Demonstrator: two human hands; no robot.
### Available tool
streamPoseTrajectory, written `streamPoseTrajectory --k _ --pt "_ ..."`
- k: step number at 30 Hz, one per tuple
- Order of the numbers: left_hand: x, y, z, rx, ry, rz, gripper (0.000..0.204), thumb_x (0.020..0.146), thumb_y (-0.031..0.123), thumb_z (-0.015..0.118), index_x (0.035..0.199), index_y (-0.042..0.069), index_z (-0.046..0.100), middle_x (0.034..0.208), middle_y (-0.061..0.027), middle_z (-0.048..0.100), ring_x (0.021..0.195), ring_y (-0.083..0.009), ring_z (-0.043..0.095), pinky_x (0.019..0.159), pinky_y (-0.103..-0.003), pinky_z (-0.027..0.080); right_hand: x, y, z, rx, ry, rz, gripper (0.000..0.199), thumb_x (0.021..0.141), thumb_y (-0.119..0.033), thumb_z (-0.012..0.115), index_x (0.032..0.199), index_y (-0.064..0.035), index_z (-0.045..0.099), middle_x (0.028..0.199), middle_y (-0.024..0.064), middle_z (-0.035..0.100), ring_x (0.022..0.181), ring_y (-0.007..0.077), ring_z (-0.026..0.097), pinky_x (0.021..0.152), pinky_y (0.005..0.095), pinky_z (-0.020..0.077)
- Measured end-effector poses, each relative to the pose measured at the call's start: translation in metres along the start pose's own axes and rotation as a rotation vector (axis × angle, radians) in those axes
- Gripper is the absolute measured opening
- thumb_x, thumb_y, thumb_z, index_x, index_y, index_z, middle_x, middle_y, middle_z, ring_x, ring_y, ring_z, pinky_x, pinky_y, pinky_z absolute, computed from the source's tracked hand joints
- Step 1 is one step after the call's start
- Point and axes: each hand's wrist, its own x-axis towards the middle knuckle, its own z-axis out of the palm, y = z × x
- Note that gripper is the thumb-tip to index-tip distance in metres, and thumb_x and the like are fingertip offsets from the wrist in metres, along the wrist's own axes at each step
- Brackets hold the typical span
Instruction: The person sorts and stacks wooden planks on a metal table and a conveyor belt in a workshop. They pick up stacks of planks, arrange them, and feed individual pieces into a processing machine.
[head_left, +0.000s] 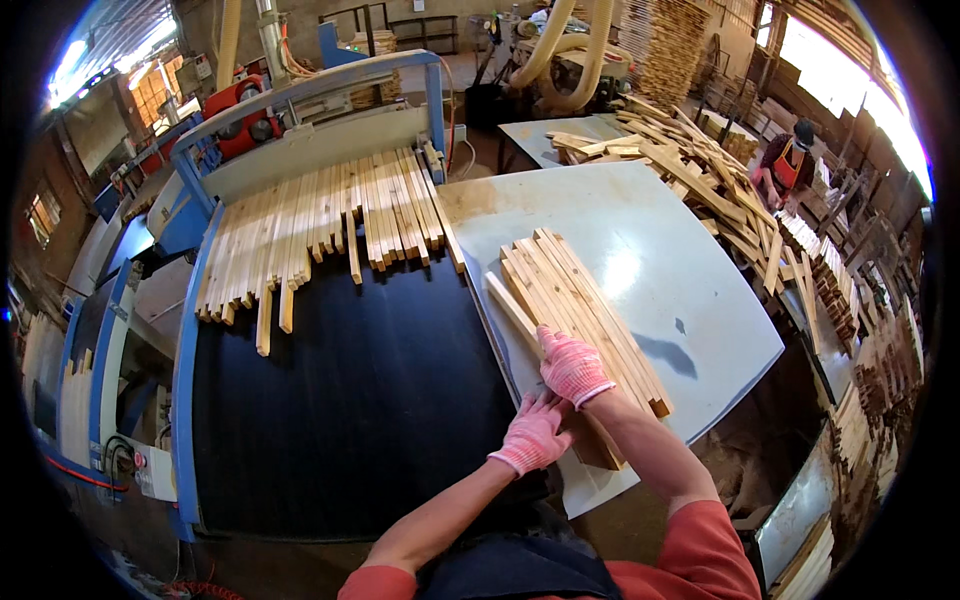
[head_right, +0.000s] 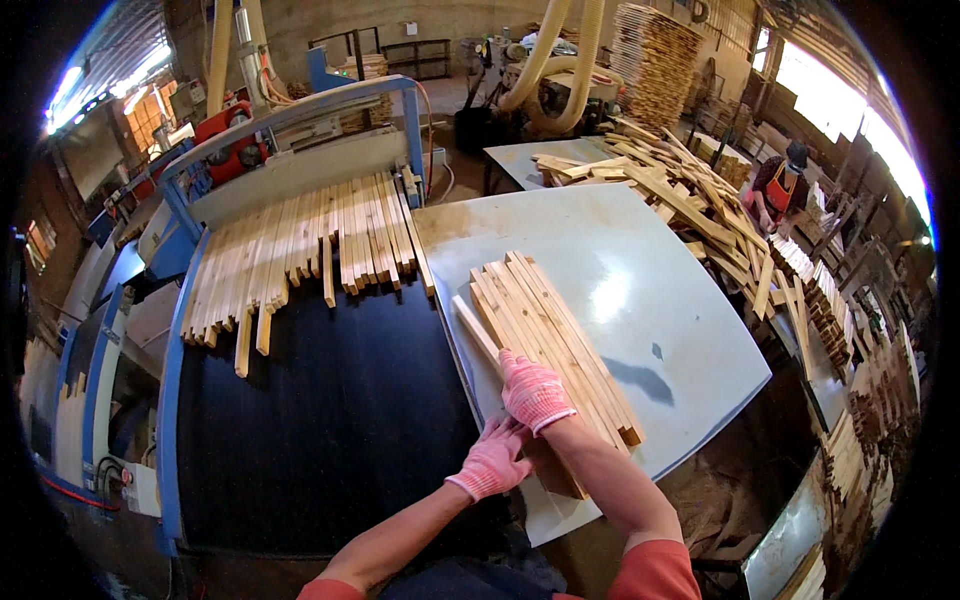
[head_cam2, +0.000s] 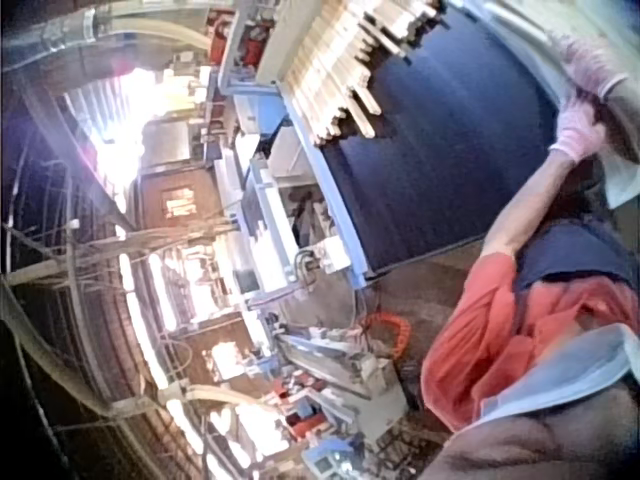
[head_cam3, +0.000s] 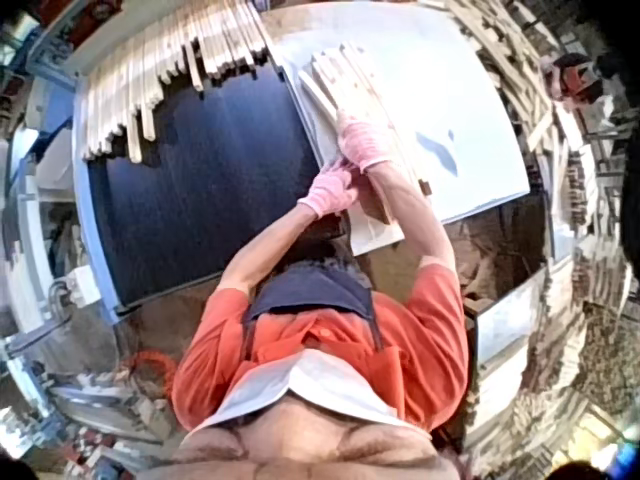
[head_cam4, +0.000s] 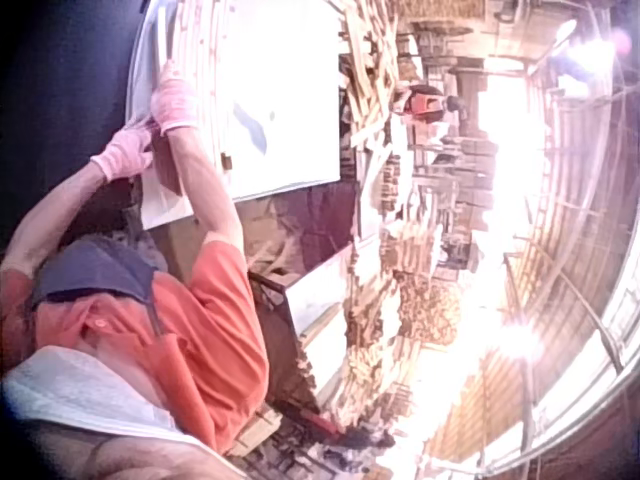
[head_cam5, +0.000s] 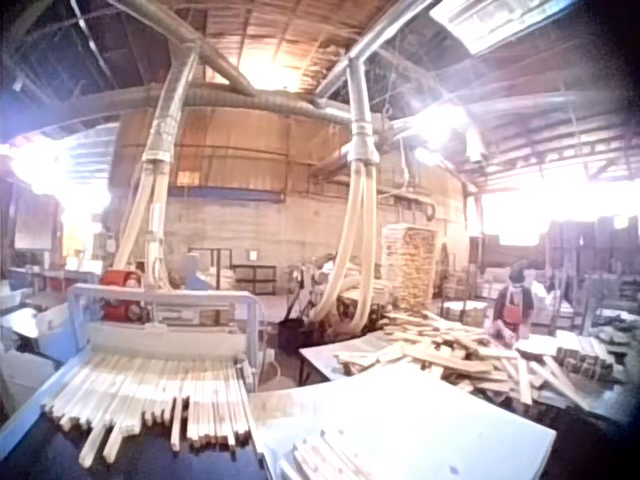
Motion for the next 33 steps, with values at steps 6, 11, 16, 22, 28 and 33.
streamPoseTrajectory --k 6,11,16,22,28,33 --pt "-0.075 -0.038 -0.075 -0.474 0.267 -0.110 0.048 0.099 0.029 0.070 0.137 0.001 0.066 0.133 -0.0214 0.070 0.124 -0.0368 0.066 0.108 -0.042 0.051 0.002 0.002 0.012 -0.012 0.136 0.103 0.065 0.092 -0.024 0.066 0.152 -0.0059 0.049 0.128 0.0200 0.065 0.111 0.0365 0.070 0.088 0.0496 0.0592" --pt "-0.157 -0.059 -0.102 -0.699 0.488 -0.391 0.047 0.100 0.022 0.072 0.141 0.000 0.064 0.138 -0.0178 0.070 0.131 -0.0265 0.065 0.113 -0.035 0.049 0.007 0.012 0.026 0.011 0.183 0.044 0.070 0.089 -0.030 0.072 0.150 -0.0062 0.050 0.124 0.0190 0.065 0.111 0.0356 0.068 0.091 0.0489 0.0579" --pt "-0.226 -0.066 -0.090 -0.922 0.747 -0.546 0.041 0.103 0.010 0.068 0.142 -0.002 0.063 0.137 -0.0127 0.071 0.129 -0.0208 0.065 0.112 -0.033 0.049 -0.001 0.008 0.010 0.165 0.214 -0.025 0.070 0.086 -0.033 0.074 0.146 -0.0040 0.053 0.117 0.0230 0.066 0.108 0.0428 0.066 0.093 0.0526 0.0547" --pt "-0.266 -0.046 -0.084 -1.067 0.959 -0.627 0.045 0.104 0.008 0.067 0.147 -0.003 0.058 0.141 -0.0137 0.068 0.132 -0.0202 0.063 0.113 -0.032 0.047 -0.011 0.003 0.013 0.292 0.328 -0.073 0.065 0.087 -0.026 0.076 0.145 -0.0019 0.057 0.128 0.0243 0.065 0.117 0.0437 0.064 0.098 0.0522 0.0534" --pt "-0.296 -0.039 -0.072 -1.111 1.024 -0.665 0.046 0.107 0.014 0.065 0.149 0.001 0.058 0.142 -0.0143 0.068 0.133 -0.0212 0.062 0.114 -0.034 0.048 -0.011 -0.009 0.038 0.470 0.364 -0.179 0.068 0.085 -0.018 0.079 0.148 -0.0013 0.056 0.132 0.0249 0.064 0.120 0.0434 0.063 0.103 0.0486 0.0525" --pt "-0.316 -0.041 -0.066 -1.106 1.079 -0.634 0.045 0.107 0.015 0.065 0.149 0.001 0.058 0.143 -0.0144 0.067 0.133 -0.0209 0.062 0.114 -0.033 0.049 -0.019 -0.029 0.053 0.569 0.267 -0.205 0.073 0.084 -0.013 0.081 0.151 -0.0008 0.054 0.131 0.0219 0.064 0.122 0.0386 0.063 0.103 0.0441 0.0521"
